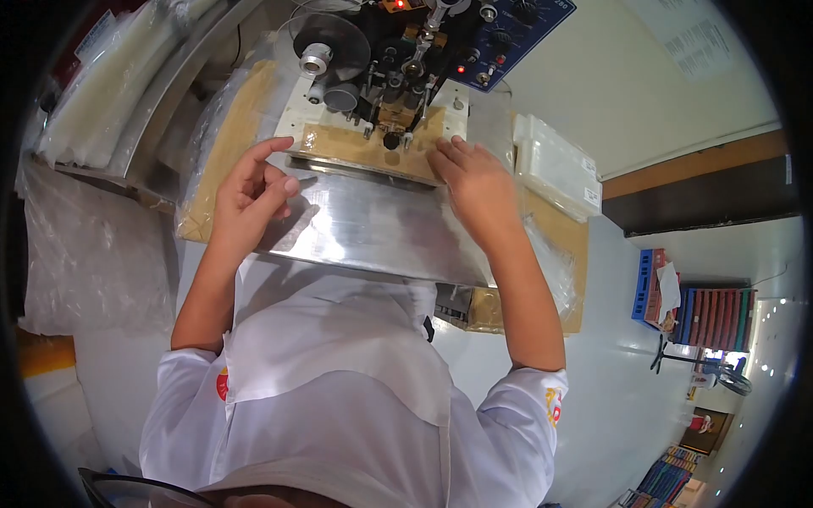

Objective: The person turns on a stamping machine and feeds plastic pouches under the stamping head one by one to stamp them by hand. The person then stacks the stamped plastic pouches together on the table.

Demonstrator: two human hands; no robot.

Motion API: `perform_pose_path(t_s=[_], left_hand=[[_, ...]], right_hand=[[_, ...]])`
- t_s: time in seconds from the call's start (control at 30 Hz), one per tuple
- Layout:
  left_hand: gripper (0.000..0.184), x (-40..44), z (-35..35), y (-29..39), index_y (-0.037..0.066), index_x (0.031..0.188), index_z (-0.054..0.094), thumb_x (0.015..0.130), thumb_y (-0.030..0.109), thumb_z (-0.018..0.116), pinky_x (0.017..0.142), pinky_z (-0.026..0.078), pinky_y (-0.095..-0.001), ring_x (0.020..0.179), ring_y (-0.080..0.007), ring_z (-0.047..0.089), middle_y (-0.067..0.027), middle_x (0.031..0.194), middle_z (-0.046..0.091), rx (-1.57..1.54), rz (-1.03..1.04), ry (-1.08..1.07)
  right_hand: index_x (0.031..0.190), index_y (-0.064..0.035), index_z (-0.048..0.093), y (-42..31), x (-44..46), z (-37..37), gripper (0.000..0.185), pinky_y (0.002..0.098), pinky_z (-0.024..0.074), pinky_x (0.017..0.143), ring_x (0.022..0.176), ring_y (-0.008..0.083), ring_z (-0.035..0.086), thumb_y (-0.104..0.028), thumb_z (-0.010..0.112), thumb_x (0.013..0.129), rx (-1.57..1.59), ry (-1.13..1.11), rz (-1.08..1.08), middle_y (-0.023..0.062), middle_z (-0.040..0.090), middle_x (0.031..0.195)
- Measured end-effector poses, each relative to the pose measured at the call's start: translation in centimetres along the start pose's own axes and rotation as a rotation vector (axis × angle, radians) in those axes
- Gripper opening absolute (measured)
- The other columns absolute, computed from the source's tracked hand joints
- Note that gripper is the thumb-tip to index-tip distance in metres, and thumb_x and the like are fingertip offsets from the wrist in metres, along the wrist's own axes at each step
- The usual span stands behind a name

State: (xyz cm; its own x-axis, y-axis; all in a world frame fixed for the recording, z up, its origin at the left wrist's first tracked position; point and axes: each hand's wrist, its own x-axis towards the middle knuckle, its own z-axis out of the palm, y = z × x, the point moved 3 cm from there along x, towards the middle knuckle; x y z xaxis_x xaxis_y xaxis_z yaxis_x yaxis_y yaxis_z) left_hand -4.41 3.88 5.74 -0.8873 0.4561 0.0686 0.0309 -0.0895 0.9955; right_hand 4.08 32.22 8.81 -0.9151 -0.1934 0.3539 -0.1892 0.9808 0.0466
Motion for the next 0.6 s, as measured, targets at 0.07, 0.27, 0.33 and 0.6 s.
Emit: perform_pose_path(t_s=[0.07, 0.27, 0.33, 0.6], left_hand=[[0.047, -0.2, -0.1, 0.1, 0.003, 0.137, 0.056, 0.092, 0.003, 0.069, 0.060, 0.046, -0.0193, 0.066, -0.0026, 0.050, 0.0035, 0.077, 0.054, -0.002, 0.016, -0.001], [0.047, -0.3, 0.3, 0.3, 0.003, 0.137, 0.056, 0.091, 0.003, 0.070, 0.060, 0.045, -0.0190, 0.066, -0.0028, 0.051, 0.0029, 0.077, 0.056, -0.011, 0.002, -0.011], [0.047, -0.4, 0.1, 0.3, 0.003, 0.136, 0.056, 0.091, 0.003, 0.070, 0.060, 0.045, -0.0190, 0.066, -0.0029, 0.052, 0.0029, 0.077, 0.056, -0.013, 0.004, -0.007], [0.047, -0.7, -0.5, 0.6, 0.003, 0.136, 0.057, 0.091, 0.002, 0.070, 0.061, 0.046, -0.0196, 0.066, -0.0032, 0.052, 0.0023, 0.076, 0.056, 0.007, 0.028, 0.025]], right_hand=[[0.119, -0.0107, 0.070, -0.4, -0.1, -0.7, 0.039, 0.0423, 0.0497, 0.105, 0.121, 0.0283, 0.062, 0.003, 0.061, 0.084, 0.030, -0.052, -0.054, 0.0062, 0.068, 0.127], [0.113, -0.0107, 0.073, 0.1, 1.0, -0.4, 0.031, 0.0412, 0.0518, 0.102, 0.118, 0.0279, 0.064, -0.001, 0.064, 0.085, 0.051, -0.014, -0.046, 0.0064, 0.070, 0.122], [0.114, -0.0099, 0.073, 0.9, 1.2, 0.2, 0.028, 0.0409, 0.0527, 0.100, 0.117, 0.0282, 0.064, -0.005, 0.066, 0.087, 0.045, 0.026, -0.003, 0.0070, 0.070, 0.121], [0.115, -0.0091, 0.072, 0.5, 0.8, 0.3, 0.026, 0.0418, 0.0533, 0.099, 0.118, 0.0289, 0.065, -0.011, 0.068, 0.089, -0.020, 0.060, 0.040, 0.0085, 0.070, 0.122]])
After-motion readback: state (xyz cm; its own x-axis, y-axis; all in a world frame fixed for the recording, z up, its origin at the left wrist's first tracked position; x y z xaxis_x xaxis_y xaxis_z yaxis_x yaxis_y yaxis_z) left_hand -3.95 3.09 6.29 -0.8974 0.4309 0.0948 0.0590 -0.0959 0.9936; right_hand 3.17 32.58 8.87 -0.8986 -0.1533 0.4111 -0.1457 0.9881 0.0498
